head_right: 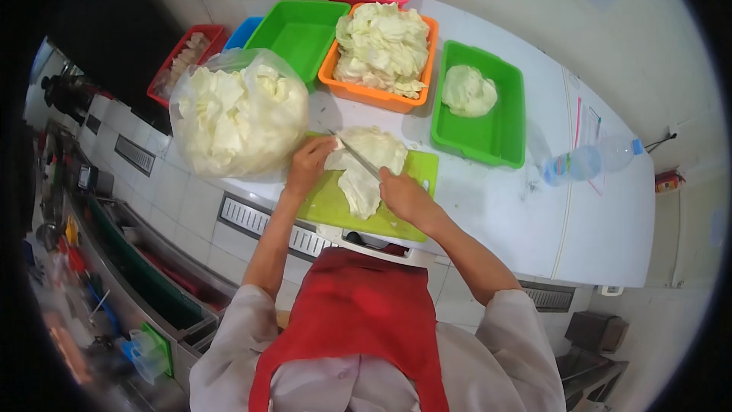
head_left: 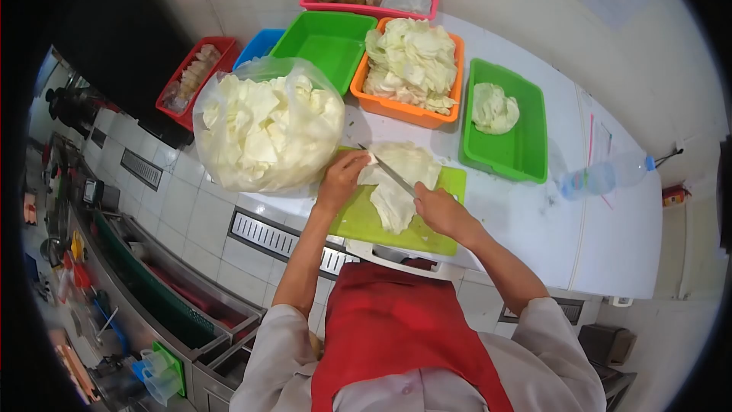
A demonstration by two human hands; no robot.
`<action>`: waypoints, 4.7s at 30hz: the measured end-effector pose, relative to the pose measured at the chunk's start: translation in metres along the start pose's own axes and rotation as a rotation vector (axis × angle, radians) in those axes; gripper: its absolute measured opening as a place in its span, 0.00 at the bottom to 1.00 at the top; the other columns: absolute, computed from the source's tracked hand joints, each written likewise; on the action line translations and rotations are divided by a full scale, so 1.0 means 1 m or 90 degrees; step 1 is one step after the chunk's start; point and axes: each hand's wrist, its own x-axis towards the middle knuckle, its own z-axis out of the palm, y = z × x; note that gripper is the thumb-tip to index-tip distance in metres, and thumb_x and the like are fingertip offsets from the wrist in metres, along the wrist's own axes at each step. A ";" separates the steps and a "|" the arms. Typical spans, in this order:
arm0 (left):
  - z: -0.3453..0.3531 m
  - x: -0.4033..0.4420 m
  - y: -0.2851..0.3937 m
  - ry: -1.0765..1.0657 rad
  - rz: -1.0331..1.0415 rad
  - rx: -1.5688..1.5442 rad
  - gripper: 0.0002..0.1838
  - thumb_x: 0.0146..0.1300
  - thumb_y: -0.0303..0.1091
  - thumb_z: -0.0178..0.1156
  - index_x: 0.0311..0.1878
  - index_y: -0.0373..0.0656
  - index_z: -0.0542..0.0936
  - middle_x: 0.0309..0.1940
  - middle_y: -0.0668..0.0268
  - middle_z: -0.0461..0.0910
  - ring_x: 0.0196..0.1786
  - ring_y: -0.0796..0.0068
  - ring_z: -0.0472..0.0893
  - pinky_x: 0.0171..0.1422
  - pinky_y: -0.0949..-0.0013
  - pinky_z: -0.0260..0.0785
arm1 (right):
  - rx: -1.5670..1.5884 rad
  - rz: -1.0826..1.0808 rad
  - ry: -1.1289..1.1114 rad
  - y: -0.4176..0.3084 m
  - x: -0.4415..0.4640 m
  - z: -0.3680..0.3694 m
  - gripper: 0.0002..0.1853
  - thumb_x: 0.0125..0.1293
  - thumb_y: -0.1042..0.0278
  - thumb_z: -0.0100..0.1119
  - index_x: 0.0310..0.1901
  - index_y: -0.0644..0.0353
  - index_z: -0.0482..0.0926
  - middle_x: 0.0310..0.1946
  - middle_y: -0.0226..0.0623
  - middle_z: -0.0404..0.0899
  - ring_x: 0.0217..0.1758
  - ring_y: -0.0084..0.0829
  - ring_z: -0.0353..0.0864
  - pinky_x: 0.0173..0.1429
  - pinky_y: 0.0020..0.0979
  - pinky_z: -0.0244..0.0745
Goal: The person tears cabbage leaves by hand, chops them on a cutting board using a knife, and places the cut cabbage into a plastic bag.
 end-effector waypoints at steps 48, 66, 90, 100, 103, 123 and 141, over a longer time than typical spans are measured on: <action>-0.009 -0.029 0.060 -0.044 -0.464 0.034 0.29 0.57 0.19 0.71 0.62 0.40 0.72 0.54 0.41 0.77 0.59 0.32 0.77 0.63 0.42 0.72 | 0.031 0.227 -0.100 -0.040 -0.139 0.045 0.13 0.80 0.66 0.47 0.55 0.68 0.70 0.35 0.69 0.85 0.42 0.71 0.87 0.51 0.66 0.80; -0.017 -0.059 0.087 -0.161 -0.015 0.146 0.12 0.61 0.36 0.77 0.44 0.45 0.85 0.59 0.63 0.82 0.70 0.54 0.74 0.77 0.42 0.55 | 0.027 0.238 -0.096 -0.040 -0.199 -0.028 0.14 0.84 0.60 0.53 0.54 0.64 0.68 0.30 0.66 0.82 0.41 0.72 0.82 0.45 0.67 0.72; 0.027 -0.047 0.108 -0.342 0.063 0.255 0.14 0.64 0.35 0.70 0.52 0.50 0.86 0.55 0.64 0.82 0.53 0.59 0.83 0.62 0.49 0.68 | 0.235 0.325 0.012 -0.024 -0.187 0.021 0.12 0.84 0.64 0.50 0.55 0.65 0.67 0.29 0.66 0.83 0.37 0.72 0.83 0.44 0.65 0.74; 0.034 -0.063 0.113 -0.171 -0.006 0.236 0.12 0.61 0.33 0.72 0.48 0.46 0.86 0.54 0.62 0.83 0.55 0.58 0.82 0.54 0.53 0.69 | 0.153 0.264 0.052 -0.033 -0.185 0.056 0.13 0.78 0.70 0.54 0.55 0.67 0.66 0.33 0.67 0.83 0.39 0.70 0.83 0.46 0.66 0.74; 0.038 -0.061 0.113 -0.170 -0.018 0.207 0.12 0.59 0.31 0.74 0.47 0.47 0.87 0.57 0.67 0.84 0.60 0.55 0.80 0.60 0.52 0.70 | 0.127 0.208 0.078 -0.025 -0.181 0.071 0.13 0.76 0.72 0.55 0.55 0.67 0.66 0.32 0.66 0.83 0.38 0.70 0.83 0.45 0.65 0.74; 0.033 -0.037 0.123 -0.156 -0.038 0.166 0.13 0.60 0.27 0.70 0.50 0.44 0.88 0.57 0.64 0.83 0.62 0.53 0.78 0.63 0.50 0.69 | 0.107 0.329 -0.002 -0.020 -0.237 -0.002 0.11 0.81 0.66 0.53 0.55 0.62 0.66 0.31 0.65 0.82 0.38 0.72 0.81 0.45 0.67 0.70; -0.026 0.193 0.068 0.115 -0.073 0.118 0.13 0.65 0.29 0.72 0.51 0.37 0.85 0.44 0.54 0.85 0.53 0.48 0.82 0.59 0.50 0.73 | 0.187 0.279 0.245 0.036 -0.145 0.037 0.10 0.81 0.69 0.55 0.54 0.65 0.68 0.31 0.66 0.82 0.40 0.72 0.82 0.42 0.61 0.72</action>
